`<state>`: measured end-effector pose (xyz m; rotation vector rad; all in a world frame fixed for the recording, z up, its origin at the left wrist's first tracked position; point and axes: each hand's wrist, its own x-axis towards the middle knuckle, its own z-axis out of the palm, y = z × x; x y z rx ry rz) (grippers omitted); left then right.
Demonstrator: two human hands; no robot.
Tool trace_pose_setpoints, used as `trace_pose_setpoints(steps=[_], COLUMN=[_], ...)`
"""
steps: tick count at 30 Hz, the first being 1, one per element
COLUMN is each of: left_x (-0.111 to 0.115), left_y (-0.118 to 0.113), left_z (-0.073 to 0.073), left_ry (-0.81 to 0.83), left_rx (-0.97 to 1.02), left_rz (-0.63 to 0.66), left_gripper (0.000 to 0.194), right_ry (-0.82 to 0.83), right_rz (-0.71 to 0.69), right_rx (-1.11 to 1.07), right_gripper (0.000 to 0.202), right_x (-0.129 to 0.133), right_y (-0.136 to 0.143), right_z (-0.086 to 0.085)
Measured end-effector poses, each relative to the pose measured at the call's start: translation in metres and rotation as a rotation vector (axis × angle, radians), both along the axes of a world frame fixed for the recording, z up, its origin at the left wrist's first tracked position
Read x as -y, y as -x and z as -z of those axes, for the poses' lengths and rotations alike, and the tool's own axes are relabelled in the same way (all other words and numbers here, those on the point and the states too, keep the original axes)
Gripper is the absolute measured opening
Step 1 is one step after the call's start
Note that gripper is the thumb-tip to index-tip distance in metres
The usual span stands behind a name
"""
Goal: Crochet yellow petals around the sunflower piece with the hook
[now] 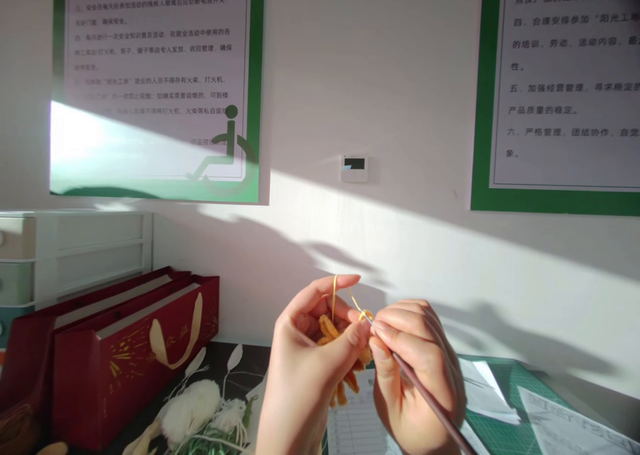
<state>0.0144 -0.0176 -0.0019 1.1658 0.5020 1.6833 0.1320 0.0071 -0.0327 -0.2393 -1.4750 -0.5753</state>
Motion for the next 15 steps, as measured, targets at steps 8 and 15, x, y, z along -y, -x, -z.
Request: trace_pose_setpoints(steps=[8, 15], left_x=[-0.002, -0.005], left_y=[0.005, 0.006], left_z=[0.001, -0.002], left_ry=[0.005, 0.03], left_rx=[-0.075, 0.021], left_rz=[0.114, 0.274], left_gripper=[0.04, 0.032], right_ry=[0.47, 0.881], right_rz=[-0.465, -1.056], right_rx=[-0.394, -0.349], right_gripper=[0.016, 0.026], right_x=[0.008, -0.003], right_y=[-0.009, -0.009], right_z=[-0.002, -0.006])
